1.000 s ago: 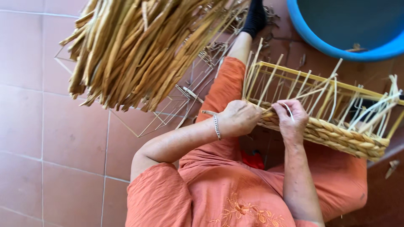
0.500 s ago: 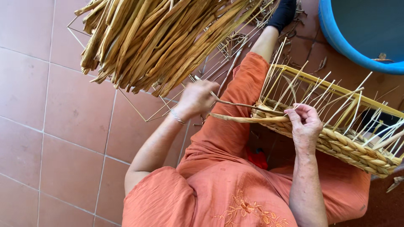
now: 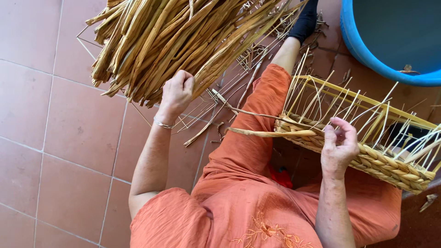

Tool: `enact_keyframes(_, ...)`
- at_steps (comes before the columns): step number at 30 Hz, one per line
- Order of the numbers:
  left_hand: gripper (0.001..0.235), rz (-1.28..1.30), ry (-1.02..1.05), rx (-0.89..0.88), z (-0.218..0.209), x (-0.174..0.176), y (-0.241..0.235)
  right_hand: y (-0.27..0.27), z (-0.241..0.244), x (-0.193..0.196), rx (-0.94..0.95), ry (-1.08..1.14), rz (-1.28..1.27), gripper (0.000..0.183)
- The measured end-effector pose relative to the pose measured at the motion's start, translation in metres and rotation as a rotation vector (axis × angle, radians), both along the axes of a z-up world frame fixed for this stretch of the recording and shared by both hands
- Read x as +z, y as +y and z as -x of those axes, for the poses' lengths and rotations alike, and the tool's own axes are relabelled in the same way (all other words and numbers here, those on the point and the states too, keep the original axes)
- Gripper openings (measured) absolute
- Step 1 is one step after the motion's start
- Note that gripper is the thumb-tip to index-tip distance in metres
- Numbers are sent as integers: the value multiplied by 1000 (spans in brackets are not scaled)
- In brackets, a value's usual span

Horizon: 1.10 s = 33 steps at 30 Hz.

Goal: The person weaves a rectangular basket by hand, interlacing dried plant strips through a vertical frame. They occasionally use scissors to trim excess material and continue weaving around the basket's sides.

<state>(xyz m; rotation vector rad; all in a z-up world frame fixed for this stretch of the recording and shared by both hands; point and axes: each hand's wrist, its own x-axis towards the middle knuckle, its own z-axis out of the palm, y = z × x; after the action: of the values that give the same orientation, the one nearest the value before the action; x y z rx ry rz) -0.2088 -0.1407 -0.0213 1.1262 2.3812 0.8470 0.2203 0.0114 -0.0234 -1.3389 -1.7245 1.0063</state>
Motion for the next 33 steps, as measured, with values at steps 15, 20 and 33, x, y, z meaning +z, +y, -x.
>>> enact_keyframes(15,15,-474,-1364,87,-177,-24,40,-81,39,12,377,361,839,31)
enact_keyframes(20,15,-233,-565,-172,-184,1,52,-73,24,12,223,239,645,15)
enact_keyframes(33,11,-319,-122,-731,-212,18,87,-15,4,34,171,-79,40,26)
